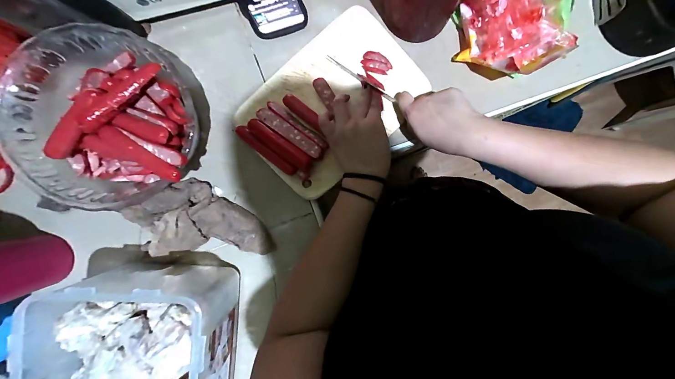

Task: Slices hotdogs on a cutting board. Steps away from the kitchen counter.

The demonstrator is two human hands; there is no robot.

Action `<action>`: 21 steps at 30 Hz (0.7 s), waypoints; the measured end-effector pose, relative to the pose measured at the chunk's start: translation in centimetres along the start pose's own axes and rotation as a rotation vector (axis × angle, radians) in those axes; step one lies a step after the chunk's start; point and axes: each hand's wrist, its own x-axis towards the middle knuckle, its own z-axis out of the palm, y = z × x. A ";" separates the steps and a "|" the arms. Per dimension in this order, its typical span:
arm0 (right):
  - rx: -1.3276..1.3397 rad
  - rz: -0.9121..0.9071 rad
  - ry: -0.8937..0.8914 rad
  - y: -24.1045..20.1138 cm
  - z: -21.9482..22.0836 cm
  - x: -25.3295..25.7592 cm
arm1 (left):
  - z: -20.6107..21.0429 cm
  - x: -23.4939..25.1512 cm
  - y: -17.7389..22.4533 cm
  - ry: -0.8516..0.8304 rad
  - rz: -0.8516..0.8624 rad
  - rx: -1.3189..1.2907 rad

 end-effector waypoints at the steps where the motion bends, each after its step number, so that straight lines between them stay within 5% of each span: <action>1: 0.009 0.003 -0.011 0.1 -0.1 0.1 | 0.0 0.0 -0.1 0.008 0.000 -0.002; 21: 0.057 0.051 -0.067 0.4 -0.3 -1.2 | 0.2 -0.2 -0.3 0.083 -0.005 -0.050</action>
